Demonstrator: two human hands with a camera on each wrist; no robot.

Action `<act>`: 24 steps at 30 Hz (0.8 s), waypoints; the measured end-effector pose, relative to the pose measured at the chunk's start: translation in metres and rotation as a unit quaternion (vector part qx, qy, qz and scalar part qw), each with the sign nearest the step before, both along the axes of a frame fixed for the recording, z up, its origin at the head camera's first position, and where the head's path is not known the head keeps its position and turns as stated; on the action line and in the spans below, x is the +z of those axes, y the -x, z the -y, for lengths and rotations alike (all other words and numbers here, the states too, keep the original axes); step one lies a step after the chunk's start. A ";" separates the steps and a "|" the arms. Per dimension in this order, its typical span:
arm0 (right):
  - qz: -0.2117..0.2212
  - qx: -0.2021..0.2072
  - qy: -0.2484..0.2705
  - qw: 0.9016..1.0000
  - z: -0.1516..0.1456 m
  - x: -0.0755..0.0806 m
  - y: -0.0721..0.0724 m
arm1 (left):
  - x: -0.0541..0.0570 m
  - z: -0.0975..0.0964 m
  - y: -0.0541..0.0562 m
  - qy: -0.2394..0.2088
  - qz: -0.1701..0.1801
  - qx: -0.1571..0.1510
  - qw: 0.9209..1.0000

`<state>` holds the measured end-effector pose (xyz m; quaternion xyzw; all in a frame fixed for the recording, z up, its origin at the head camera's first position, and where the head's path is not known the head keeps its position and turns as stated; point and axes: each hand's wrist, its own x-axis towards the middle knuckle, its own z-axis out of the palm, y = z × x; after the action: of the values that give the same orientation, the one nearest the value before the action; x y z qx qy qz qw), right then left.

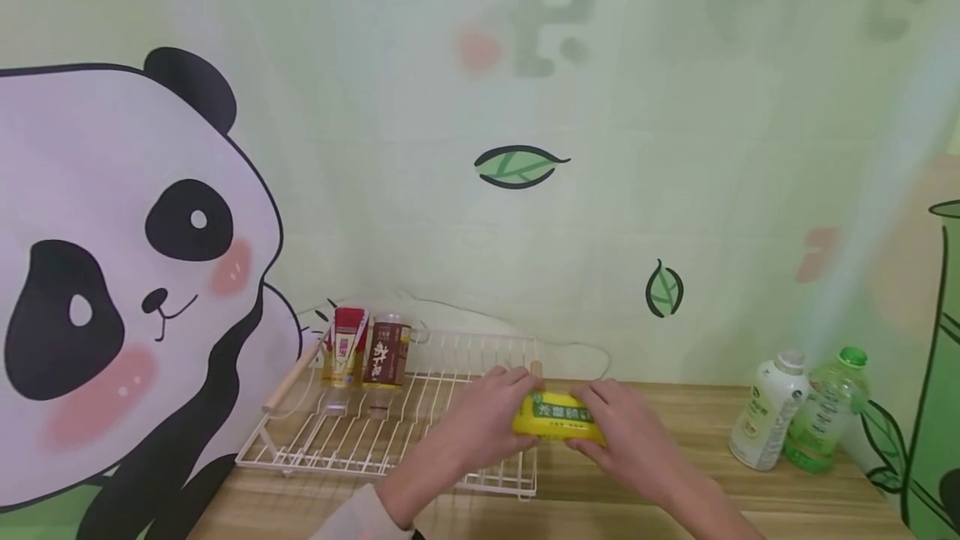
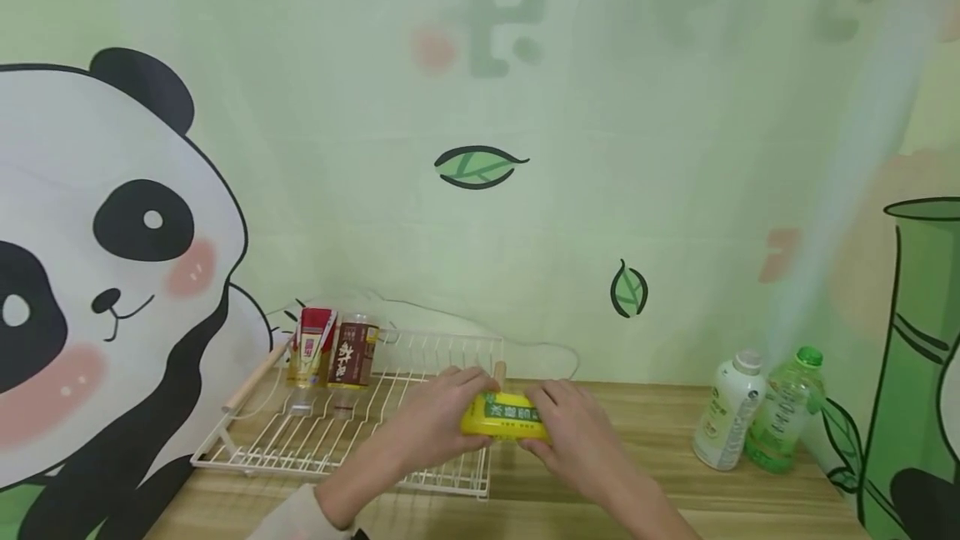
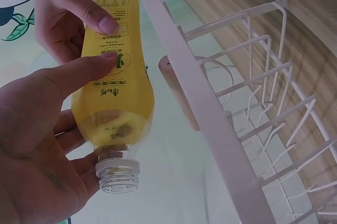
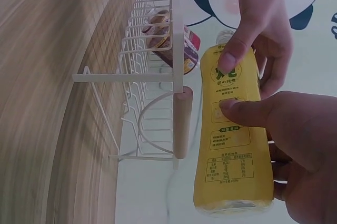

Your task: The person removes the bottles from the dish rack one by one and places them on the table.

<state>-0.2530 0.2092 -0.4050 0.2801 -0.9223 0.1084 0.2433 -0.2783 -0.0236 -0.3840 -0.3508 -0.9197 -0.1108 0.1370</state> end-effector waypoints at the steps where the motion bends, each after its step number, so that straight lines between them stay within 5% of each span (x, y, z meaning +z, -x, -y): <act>1: 0.002 -0.002 -0.001 1.000 0.000 0.000 0.000 | 0.000 0.000 0.000 0.001 -0.003 -0.002 1.000; 10: 0.031 -0.015 -0.011 0.999 -0.002 -0.001 -0.002 | 0.001 -0.003 -0.001 0.035 -0.020 -0.017 0.999; 19: 0.062 -0.016 -0.005 0.998 -0.006 0.003 -0.002 | 0.010 0.004 -0.001 -0.005 0.048 -0.028 0.998; 24: 0.062 -0.015 -0.003 0.998 -0.007 0.007 -0.001 | 0.011 0.006 0.000 -0.009 0.048 -0.034 0.998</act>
<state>-0.2517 0.2166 -0.3980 0.2595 -0.9401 0.1190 0.1864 -0.2779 -0.0299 -0.3729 -0.3751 -0.9116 -0.1408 0.0920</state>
